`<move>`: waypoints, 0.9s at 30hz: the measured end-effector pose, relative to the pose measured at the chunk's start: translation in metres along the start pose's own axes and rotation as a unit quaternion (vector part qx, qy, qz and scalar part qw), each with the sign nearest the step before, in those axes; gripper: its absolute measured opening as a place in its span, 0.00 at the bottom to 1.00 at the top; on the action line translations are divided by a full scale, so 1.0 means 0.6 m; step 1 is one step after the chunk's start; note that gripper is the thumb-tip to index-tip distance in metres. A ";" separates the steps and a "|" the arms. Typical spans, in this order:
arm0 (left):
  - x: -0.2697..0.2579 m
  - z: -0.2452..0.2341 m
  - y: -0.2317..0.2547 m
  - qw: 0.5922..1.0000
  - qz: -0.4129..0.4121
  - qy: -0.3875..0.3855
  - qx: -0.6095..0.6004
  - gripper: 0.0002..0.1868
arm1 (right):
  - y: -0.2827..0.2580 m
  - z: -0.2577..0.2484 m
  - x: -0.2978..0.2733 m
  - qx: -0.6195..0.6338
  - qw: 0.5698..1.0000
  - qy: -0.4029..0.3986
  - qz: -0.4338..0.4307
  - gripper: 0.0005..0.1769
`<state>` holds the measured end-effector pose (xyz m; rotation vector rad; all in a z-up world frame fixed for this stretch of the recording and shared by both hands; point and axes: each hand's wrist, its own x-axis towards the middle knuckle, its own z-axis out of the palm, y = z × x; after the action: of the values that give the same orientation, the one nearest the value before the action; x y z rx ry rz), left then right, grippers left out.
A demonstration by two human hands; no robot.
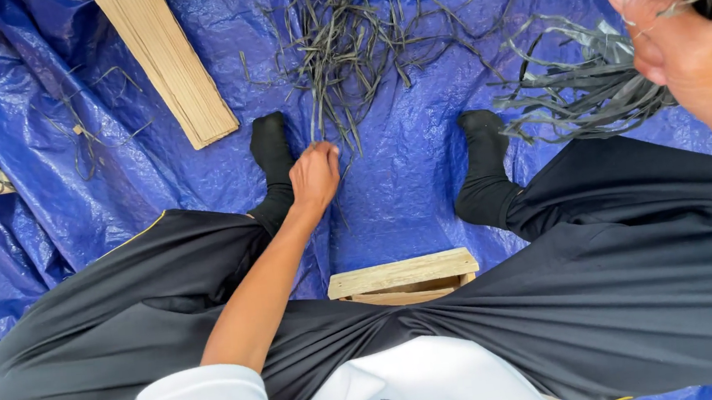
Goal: Sorting and bundling strips of material for weaving a furniture seat.
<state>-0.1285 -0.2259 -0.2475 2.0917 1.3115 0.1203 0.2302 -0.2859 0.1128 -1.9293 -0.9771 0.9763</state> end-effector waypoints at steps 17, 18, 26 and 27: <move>0.017 -0.346 0.367 0.943 0.256 0.009 -0.211 0.20 | 0.009 0.067 0.029 0.239 0.958 -0.156 0.025 0.08; 0.004 -0.346 0.390 0.942 0.269 0.001 -0.199 0.19 | 0.004 0.076 0.027 0.260 0.949 -0.174 0.037 0.10; 0.003 -0.323 0.469 0.911 0.351 0.067 -0.204 0.08 | -0.050 0.082 0.015 0.221 0.962 -0.155 -0.030 0.13; 0.006 -0.320 0.474 0.915 0.352 0.080 -0.180 0.07 | -0.046 0.080 0.018 0.198 0.969 -0.140 -0.048 0.14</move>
<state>0.0150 -0.2111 0.0636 2.1479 0.4974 0.7929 0.1857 -0.2515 0.1128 -1.4271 -0.9348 1.3010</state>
